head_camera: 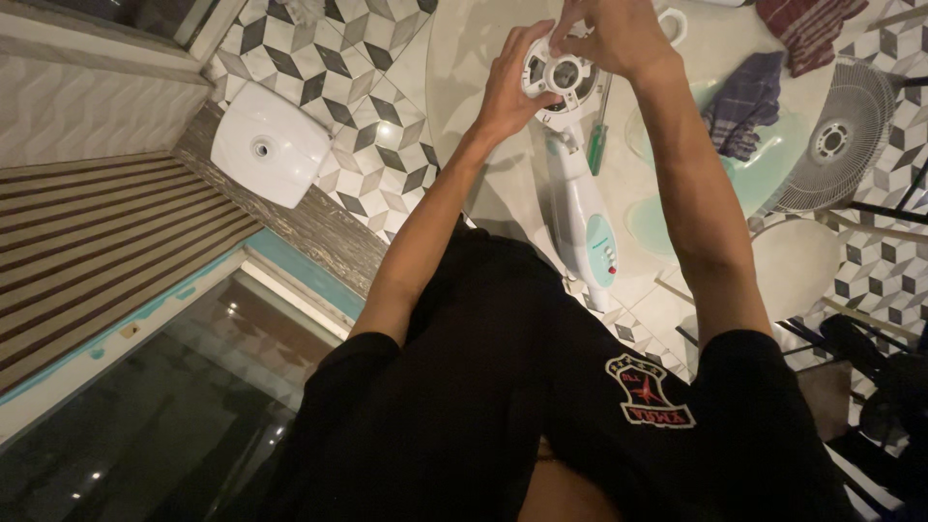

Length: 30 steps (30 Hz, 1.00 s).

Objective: The person assembles a white plastic appliance component at a sink. They attach a circular part to the main body, then use a screwdriver to tighten screws into the assembly.

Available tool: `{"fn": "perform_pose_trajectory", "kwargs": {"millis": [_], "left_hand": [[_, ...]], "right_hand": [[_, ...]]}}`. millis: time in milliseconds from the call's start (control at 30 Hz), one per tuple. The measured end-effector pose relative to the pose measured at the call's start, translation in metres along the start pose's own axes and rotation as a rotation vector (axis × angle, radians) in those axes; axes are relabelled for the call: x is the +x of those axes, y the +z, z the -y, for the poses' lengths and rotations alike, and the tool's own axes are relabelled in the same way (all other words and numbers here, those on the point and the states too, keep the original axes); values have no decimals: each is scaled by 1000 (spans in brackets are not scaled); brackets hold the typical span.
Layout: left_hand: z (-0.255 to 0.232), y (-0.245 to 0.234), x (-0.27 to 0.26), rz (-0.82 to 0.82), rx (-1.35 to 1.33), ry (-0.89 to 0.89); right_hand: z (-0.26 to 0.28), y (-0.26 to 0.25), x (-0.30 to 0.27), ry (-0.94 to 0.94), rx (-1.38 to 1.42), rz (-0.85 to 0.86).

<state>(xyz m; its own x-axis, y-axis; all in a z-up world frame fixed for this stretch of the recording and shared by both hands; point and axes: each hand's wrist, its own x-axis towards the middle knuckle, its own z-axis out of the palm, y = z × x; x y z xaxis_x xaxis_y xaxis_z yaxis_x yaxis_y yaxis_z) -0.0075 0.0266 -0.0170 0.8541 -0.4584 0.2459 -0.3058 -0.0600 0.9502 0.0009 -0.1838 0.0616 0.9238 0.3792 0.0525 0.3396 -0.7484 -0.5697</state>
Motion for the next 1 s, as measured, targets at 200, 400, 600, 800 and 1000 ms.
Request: {"fn": "perform_pose_trajectory", "kwargs": {"millis": [200,400,600,800,1000], "left_hand": [[-5,0,-2,-3,-7,-33],[-5,-1,-1,-9,-8,7],[-5,-2,-1,0,-28,-1],[-4,1,-1,-18,18,-10],[-2,2,-1,-6,-6,-27]], "right_hand": [[5,-3,2,-45,-73,51],[3,-1,0,-105,-88,17],[3,3,-6,-75,-147,-17],[-7,12,-6,149,-117,-68],[-29,26,-6,375,226,-92]]}}
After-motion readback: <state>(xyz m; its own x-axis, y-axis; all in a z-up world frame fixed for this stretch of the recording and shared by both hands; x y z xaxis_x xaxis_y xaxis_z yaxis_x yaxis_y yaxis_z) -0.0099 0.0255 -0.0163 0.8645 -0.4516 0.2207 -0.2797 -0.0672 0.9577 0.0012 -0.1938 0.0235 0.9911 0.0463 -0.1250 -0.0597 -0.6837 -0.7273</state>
